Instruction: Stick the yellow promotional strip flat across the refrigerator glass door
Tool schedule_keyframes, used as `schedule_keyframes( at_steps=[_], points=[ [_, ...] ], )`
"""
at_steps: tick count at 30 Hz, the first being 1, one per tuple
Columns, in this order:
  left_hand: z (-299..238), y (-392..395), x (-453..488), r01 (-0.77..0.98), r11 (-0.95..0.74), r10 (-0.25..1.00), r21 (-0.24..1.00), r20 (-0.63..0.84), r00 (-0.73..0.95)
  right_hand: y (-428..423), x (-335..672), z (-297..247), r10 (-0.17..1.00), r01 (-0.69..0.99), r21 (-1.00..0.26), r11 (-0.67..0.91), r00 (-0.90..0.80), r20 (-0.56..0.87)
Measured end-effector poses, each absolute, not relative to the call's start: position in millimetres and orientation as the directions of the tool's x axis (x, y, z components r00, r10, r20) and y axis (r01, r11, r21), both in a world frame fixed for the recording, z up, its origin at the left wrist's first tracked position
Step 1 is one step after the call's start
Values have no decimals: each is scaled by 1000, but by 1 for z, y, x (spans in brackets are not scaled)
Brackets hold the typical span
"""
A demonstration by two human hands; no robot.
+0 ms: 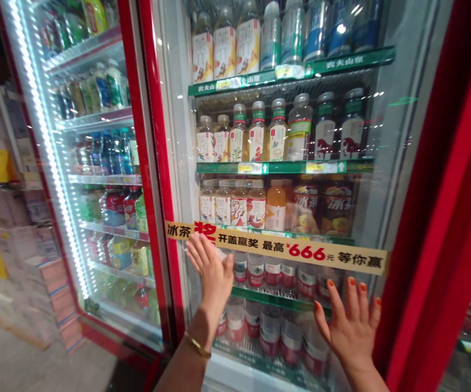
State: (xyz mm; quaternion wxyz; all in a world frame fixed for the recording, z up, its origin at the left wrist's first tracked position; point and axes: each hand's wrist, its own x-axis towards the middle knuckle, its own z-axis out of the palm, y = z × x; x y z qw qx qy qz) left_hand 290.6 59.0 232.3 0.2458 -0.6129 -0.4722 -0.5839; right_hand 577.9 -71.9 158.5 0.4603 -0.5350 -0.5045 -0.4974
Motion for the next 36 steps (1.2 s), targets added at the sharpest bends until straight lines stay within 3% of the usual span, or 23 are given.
schedule_keyframes(
  at_steps=[3, 5, 7, 9, 13, 16, 19, 22, 24, 26, 31, 33, 36],
  points=[
    [214, 40, 324, 846, -528, 271, 76, 959, 83, -73, 578, 158, 88, 998, 5, -59, 0, 996],
    [178, 26, 333, 827, -555, 194, -91, 952, 235, -73, 578, 158, 86, 998, 6, -56, -1, 996],
    [144, 20, 325, 821, -544, 151, -176, 941, 302, -72, 578, 158, 80, 998, 6, -60, -1, 997],
    [129, 25, 305, 846, -524, 195, -100, 953, 233, -71, 578, 159, 77, 997, 9, -70, -3, 997],
    [179, 48, 282, 834, -465, 324, 299, 934, -154, -70, 579, 158, 81, 996, 25, -87, -18, 997],
    [231, 48, 306, 813, -490, 367, 315, 920, -136, -71, 579, 158, 79, 996, 22, -82, -16, 997],
    [233, 28, 341, 816, -572, 300, 86, 948, 110, -72, 579, 158, 90, 997, 13, -74, -6, 996],
    [182, 10, 348, 803, -558, 151, -208, 926, 345, -72, 579, 156, 104, 998, 2, -69, 5, 995],
    [146, 11, 331, 804, -520, 117, -289, 908, 402, -71, 580, 154, 104, 998, -13, -66, 20, 994],
    [132, 22, 306, 844, -490, 163, -217, 929, 333, -69, 581, 152, 105, 997, -25, -68, 32, 994],
    [203, 48, 295, 835, -458, 350, 305, 925, -146, -69, 581, 152, 110, 996, 5, -85, 5, 994],
    [232, 42, 319, 805, -502, 357, 315, 924, -138, -70, 580, 152, 106, 997, -7, -83, 16, 994],
    [224, 22, 360, 803, -588, 278, 94, 956, 91, -70, 580, 153, 112, 997, -24, -69, 32, 993]
  ],
)
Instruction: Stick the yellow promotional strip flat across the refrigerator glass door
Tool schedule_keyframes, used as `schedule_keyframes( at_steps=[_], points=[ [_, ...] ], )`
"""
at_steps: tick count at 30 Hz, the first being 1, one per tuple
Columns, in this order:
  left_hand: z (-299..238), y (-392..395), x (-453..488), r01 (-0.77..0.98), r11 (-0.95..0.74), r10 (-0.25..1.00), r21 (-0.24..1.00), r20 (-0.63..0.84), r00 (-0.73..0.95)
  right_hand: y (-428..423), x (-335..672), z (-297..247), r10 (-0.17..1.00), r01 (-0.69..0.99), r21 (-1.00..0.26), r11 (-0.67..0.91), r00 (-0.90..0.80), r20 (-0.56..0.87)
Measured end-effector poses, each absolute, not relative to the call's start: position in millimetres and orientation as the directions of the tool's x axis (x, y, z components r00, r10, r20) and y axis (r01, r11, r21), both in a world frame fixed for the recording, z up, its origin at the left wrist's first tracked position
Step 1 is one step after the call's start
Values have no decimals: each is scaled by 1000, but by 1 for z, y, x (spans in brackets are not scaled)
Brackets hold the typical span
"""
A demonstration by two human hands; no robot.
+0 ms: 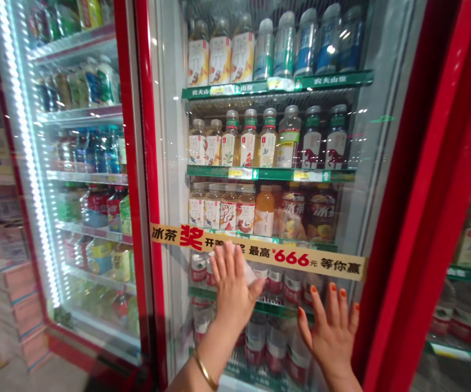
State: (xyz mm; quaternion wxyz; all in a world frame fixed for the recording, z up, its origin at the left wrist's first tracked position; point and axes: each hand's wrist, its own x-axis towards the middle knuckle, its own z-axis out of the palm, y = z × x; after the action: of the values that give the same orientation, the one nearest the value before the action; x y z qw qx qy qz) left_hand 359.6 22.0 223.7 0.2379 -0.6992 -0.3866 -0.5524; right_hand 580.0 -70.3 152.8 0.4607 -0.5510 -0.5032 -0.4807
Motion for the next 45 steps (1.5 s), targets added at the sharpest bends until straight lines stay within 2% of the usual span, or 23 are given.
schedule_keyframes(
  at_steps=[3, 5, 7, 10, 11, 13, 15, 18, 20, 23, 26, 37, 45],
  points=[
    [169, 6, 373, 786, -597, 160, -162, 936, 314, -70, 582, 152, 113, 998, -14, -65, 21, 993],
    [136, 7, 358, 793, -565, 136, -230, 921, 365, -70, 583, 151, 113, 997, -11, -75, 19, 993],
    [128, 19, 329, 832, -539, 193, -134, 941, 277, -69, 584, 149, 124, 996, 2, -91, 9, 992],
    [170, 46, 290, 845, -487, 321, 221, 945, -62, -67, 585, 146, 124, 996, 1, -93, 11, 992],
    [192, 53, 283, 830, -470, 340, 302, 929, -145, -67, 585, 146, 119, 996, -11, -86, 22, 993],
    [237, 60, 286, 812, -463, 339, 355, 918, -208, -65, 584, 145, 107, 996, -31, -79, 40, 994],
    [267, 57, 307, 810, -501, 316, 305, 936, -156, -65, 584, 146, 109, 996, -14, -88, 24, 994],
    [274, 37, 352, 789, -604, 212, 111, 977, 24, -68, 583, 151, 109, 993, 24, -112, -12, 994],
    [258, 24, 372, 775, -631, 123, -16, 985, 121, -71, 583, 156, 115, 988, 57, -143, -41, 993],
    [221, 16, 378, 767, -625, 53, -142, 973, 223, -74, 582, 160, 144, 974, 111, -196, -83, 986],
    [182, 19, 367, 745, -628, 25, -225, 951, 309, -73, 581, 156, 166, 975, 68, -211, -32, 986],
    [59, 30, 343, 755, -582, 137, -301, 879, 456, -65, 567, 138, 284, 962, -64, -267, 142, 948],
    [26, 13, 330, 771, -582, 179, -258, 885, 431, -85, 543, 101, 353, 955, -117, -271, 212, 911]
  ],
)
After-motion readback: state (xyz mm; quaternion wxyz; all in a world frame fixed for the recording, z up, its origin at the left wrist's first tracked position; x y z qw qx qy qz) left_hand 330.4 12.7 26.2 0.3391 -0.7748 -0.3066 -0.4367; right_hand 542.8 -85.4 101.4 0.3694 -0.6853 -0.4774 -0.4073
